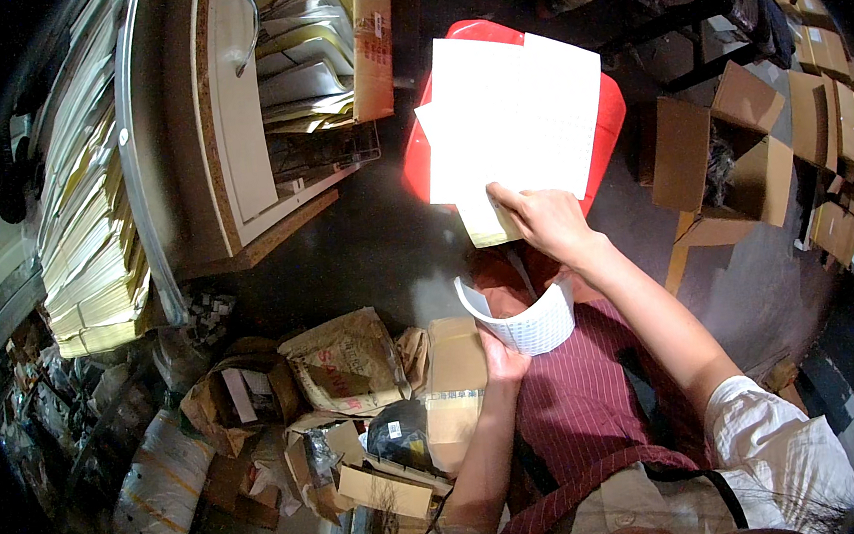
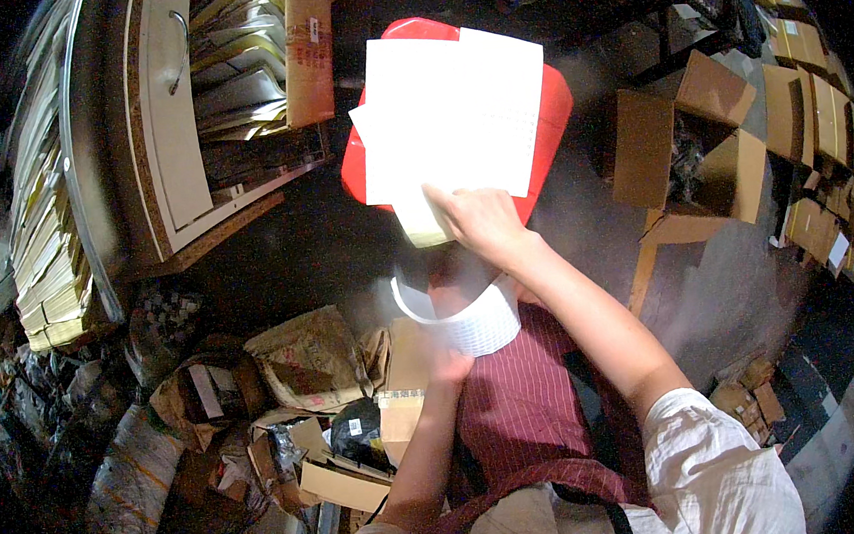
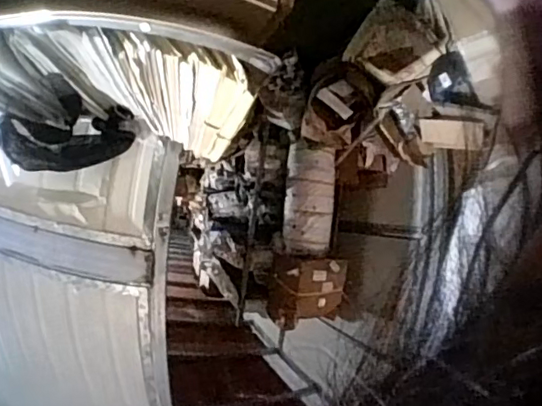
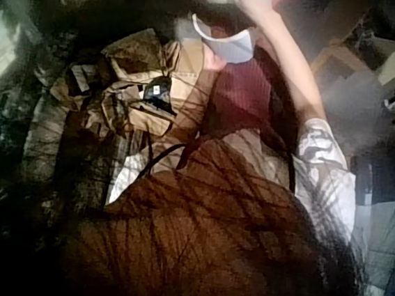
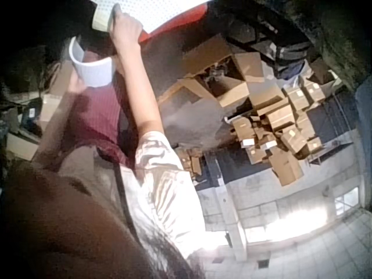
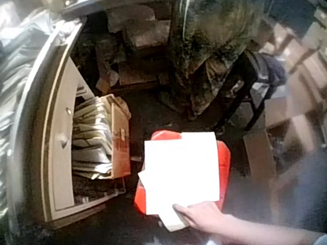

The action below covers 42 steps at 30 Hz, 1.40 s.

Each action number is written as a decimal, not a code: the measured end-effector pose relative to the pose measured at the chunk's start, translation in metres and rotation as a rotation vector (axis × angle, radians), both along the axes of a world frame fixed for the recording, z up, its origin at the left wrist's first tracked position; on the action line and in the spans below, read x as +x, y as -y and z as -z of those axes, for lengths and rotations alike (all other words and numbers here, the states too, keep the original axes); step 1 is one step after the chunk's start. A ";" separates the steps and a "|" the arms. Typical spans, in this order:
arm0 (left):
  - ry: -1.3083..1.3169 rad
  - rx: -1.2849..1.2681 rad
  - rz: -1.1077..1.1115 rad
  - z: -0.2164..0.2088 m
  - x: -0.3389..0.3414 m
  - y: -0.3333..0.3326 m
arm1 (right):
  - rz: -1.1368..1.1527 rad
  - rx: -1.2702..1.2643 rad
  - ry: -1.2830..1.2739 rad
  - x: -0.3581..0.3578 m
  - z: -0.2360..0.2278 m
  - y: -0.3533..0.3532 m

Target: The person retrieves stacks of yellow and white papers from a filing cabinet and places them into a red plastic bin. They then move to a table, where they continue to sort and arrange the papers into neat piles.

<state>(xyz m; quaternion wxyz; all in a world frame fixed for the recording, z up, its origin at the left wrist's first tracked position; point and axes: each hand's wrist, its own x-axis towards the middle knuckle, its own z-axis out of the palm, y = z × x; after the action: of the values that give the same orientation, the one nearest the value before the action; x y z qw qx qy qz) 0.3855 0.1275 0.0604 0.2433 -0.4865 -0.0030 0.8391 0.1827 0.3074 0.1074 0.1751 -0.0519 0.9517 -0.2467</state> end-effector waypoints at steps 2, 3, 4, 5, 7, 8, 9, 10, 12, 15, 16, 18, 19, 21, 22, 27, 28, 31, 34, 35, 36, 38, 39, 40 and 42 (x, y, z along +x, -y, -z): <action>0.001 0.000 0.011 -0.002 -0.001 -0.001 | 0.000 0.017 0.002 -0.005 -0.001 0.000; 0.002 0.005 0.010 -0.002 -0.002 -0.002 | -0.002 0.036 0.015 -0.008 -0.002 0.000; 0.004 0.008 0.010 -0.003 -0.002 -0.002 | -0.004 0.053 0.028 -0.011 -0.002 0.000; 0.029 -0.028 0.043 -0.005 -0.002 -0.002 | -0.006 0.052 0.041 -0.012 -0.002 0.000; 0.078 -0.099 0.109 -0.006 -0.001 -0.003 | -0.011 0.050 0.067 -0.014 -0.002 0.000; 0.090 -0.096 0.103 -0.005 -0.001 -0.003 | -0.009 0.052 0.053 -0.014 -0.001 -0.001; 0.101 -0.093 0.097 -0.004 -0.001 -0.003 | -0.007 0.054 0.039 -0.013 0.002 -0.001; 0.112 -0.092 0.088 -0.001 0.001 -0.002 | -0.008 0.054 0.025 -0.015 -0.001 0.000; 0.085 -0.080 0.083 0.005 0.005 -0.001 | -0.006 0.043 0.006 -0.020 -0.005 0.003; 0.068 -0.099 0.116 0.005 0.002 -0.004 | -0.010 0.065 -0.002 -0.022 -0.001 0.003; 0.069 -0.111 0.134 0.000 -0.003 -0.006 | -0.011 0.078 0.000 -0.023 0.000 0.002; 0.082 -0.117 0.115 -0.010 -0.011 -0.009 | -0.008 0.071 -0.005 -0.023 0.002 0.000; 0.089 -0.122 0.103 -0.015 -0.015 -0.010 | -0.009 0.064 -0.008 -0.024 0.002 0.000; 0.089 -0.124 0.094 -0.021 -0.023 -0.010 | 0.000 0.038 -0.035 -0.026 0.002 0.001; 0.087 -0.122 0.089 -0.021 -0.025 -0.011 | 0.005 0.027 -0.050 -0.028 0.002 0.001; -0.002 -0.115 0.050 -0.011 -0.023 -0.011 | 0.004 0.048 -0.032 -0.034 0.007 0.001; -0.038 -0.121 0.050 -0.010 -0.022 -0.011 | 0.005 0.049 -0.023 -0.036 0.006 0.001; 0.050 -0.103 0.052 -0.009 -0.023 -0.011 | -0.010 0.084 0.008 -0.042 0.003 0.002; 0.127 -0.131 0.077 -0.014 -0.026 -0.014 | -0.007 0.089 0.025 -0.045 0.001 0.000; 0.109 -0.117 0.066 -0.012 -0.024 -0.013 | -0.001 0.086 0.026 -0.047 0.001 0.000; 0.090 -0.102 0.055 -0.008 -0.021 -0.011 | 0.005 0.083 0.027 -0.049 0.001 0.001; 0.048 -0.064 0.027 -0.002 -0.016 -0.010 | 0.006 0.066 0.015 -0.053 0.000 0.002; 0.025 -0.041 0.010 0.000 -0.014 -0.009 | 0.002 0.051 0.001 -0.055 0.000 0.003; 0.003 -0.015 -0.002 -0.001 -0.017 -0.010 | 0.002 0.040 -0.011 -0.056 0.001 0.002; 0.074 -0.073 0.068 -0.006 -0.021 -0.012 | 0.013 0.045 -0.012 -0.055 0.005 -0.001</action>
<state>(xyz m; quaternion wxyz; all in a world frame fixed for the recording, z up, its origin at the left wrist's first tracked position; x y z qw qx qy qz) 0.3649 0.1399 0.0668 0.2534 -0.5257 0.0350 0.8113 0.1274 0.3082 0.1028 0.1688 -0.0432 0.9584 -0.2259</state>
